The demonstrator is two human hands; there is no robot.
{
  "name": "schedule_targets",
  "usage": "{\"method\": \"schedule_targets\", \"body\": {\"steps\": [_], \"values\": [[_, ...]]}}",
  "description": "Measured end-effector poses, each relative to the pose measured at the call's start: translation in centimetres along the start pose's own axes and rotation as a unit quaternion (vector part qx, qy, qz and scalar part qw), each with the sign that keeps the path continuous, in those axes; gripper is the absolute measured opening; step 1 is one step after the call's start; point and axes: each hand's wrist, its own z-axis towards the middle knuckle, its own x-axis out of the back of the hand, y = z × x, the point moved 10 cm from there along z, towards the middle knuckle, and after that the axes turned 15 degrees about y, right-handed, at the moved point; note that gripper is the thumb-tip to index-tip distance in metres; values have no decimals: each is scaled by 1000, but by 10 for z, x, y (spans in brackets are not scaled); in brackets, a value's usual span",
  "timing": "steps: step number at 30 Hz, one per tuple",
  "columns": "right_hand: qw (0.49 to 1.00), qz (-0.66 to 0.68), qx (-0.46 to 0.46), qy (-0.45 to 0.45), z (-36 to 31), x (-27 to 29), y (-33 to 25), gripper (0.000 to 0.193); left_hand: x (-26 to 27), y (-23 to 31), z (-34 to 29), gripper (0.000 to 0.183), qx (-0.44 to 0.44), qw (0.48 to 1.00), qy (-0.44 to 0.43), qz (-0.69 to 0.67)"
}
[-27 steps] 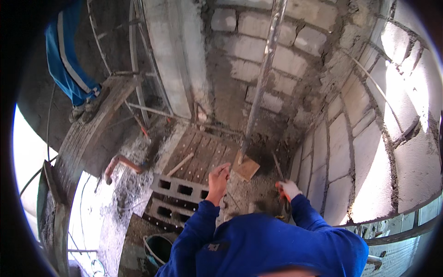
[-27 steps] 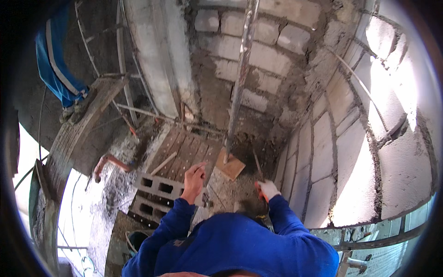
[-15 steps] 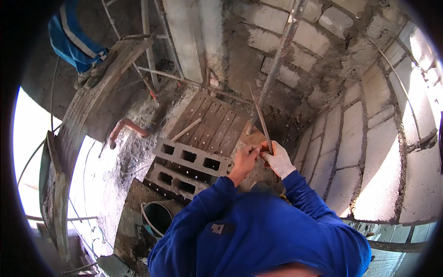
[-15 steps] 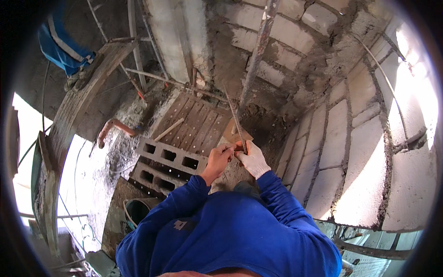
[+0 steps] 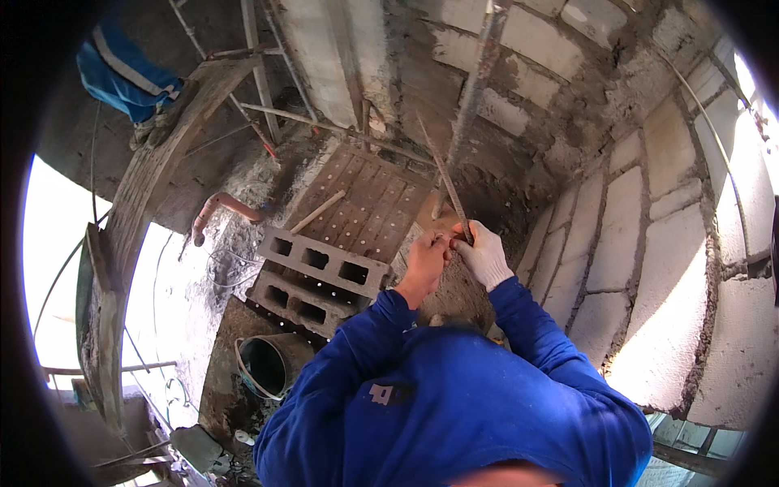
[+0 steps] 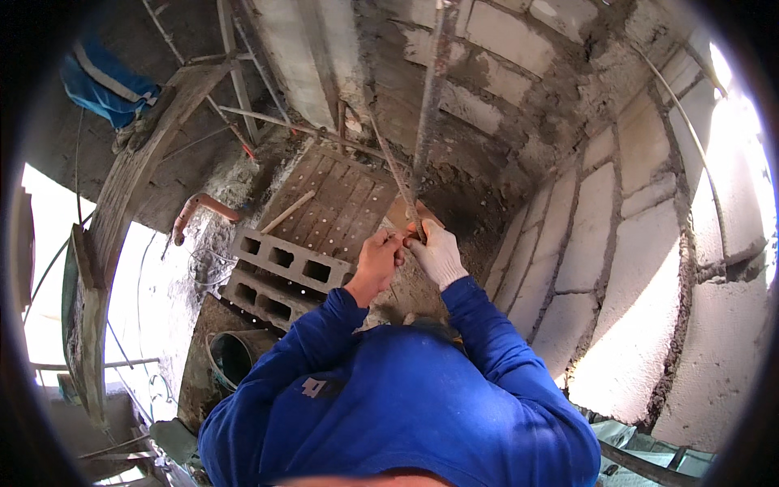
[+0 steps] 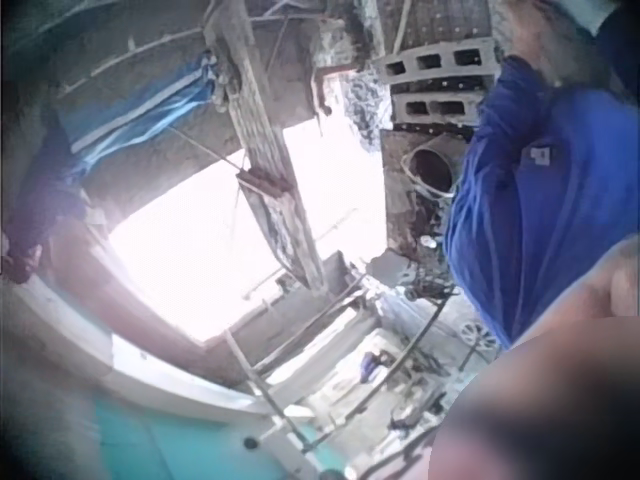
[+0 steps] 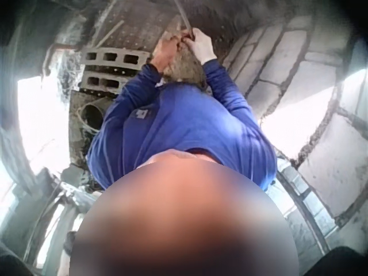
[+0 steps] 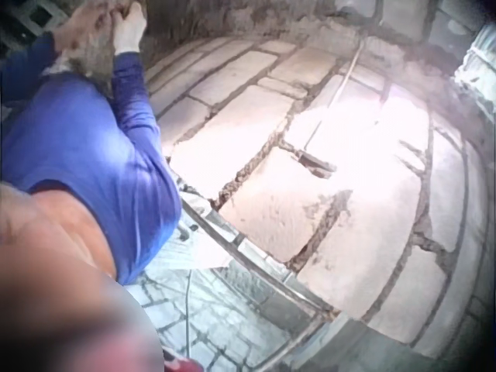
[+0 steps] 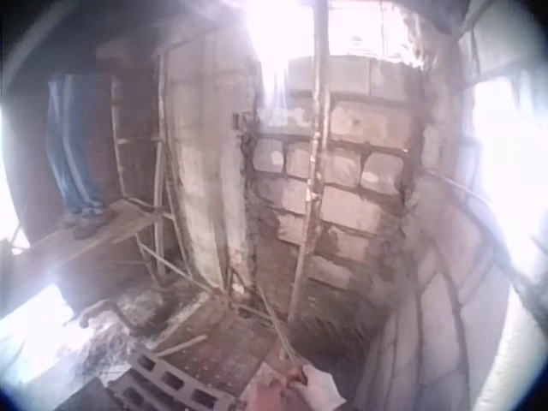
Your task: The person measures a wall opening with a tape measure, then uses an angle grinder to cut a hollow concrete block on the floor. The cut piece is separated and set aside.
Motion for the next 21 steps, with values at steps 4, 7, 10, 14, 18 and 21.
{"method": "schedule_targets", "body": {"steps": [4, 7, 10, 14, 18, 21], "values": [[981, 125, -126, -81, 3, 9, 20, 27, -24, 8, 0, 16, -12, 998, -60, 18], [958, 186, -165, -142, 4, 15, 25, 29, -39, 11, -2, 18, -54, 988, -83, 120], [947, 240, -152, -151, 8, 27, 28, 32, -53, 17, -6, 22, -127, 982, -80, 112], [929, 282, -208, -120, 4, 32, 52, 32, -60, 39, -25, 33, -337, 929, -77, 129], [894, 374, -221, -110, -1, 26, 59, 29, -59, 53, -51, 20, -512, 835, -30, 199], [906, 342, -216, -124, -6, 17, 65, 26, -47, 45, -45, 14, -472, 860, 35, 190]]}}
